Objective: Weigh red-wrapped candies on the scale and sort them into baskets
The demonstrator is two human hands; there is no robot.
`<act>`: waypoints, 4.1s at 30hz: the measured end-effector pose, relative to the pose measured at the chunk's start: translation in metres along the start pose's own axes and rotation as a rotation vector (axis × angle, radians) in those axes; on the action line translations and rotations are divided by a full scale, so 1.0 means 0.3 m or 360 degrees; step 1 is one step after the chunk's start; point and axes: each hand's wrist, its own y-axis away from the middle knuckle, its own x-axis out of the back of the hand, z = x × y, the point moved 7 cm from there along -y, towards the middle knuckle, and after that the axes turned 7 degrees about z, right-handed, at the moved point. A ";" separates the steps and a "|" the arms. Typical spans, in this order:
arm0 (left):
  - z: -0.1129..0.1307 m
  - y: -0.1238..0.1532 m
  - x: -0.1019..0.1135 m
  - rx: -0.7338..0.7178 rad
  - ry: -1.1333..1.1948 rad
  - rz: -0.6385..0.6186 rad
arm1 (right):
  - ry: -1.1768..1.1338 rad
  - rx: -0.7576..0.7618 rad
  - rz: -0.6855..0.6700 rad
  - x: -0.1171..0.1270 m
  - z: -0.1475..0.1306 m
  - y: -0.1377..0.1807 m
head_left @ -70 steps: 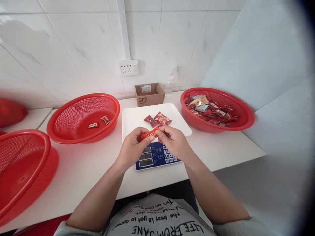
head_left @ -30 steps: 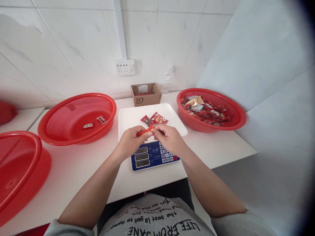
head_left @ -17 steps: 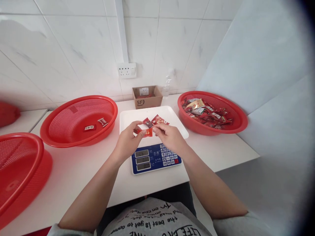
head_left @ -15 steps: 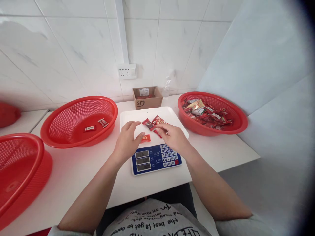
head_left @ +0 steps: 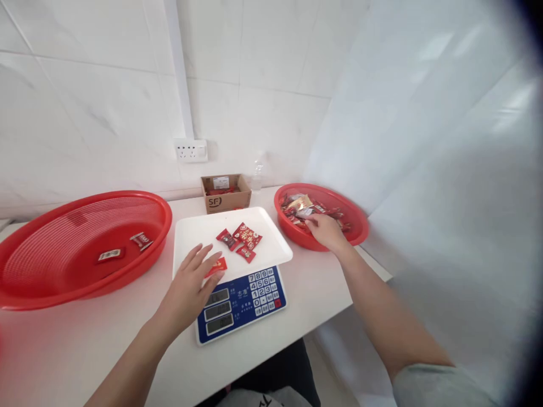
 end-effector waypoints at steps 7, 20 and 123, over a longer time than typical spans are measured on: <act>-0.057 0.116 0.154 0.0187 0.0065 0.0555 | 0.0032 -0.0205 -0.0491 -0.108 0.149 -0.109; -0.433 0.383 0.017 0.1286 0.0158 0.0597 | -0.0273 -0.0221 -0.0678 -0.193 0.178 -0.132; 0.024 -0.111 0.073 -0.0075 0.0169 -0.0100 | -0.0299 0.1047 -0.0215 -0.124 -0.553 0.226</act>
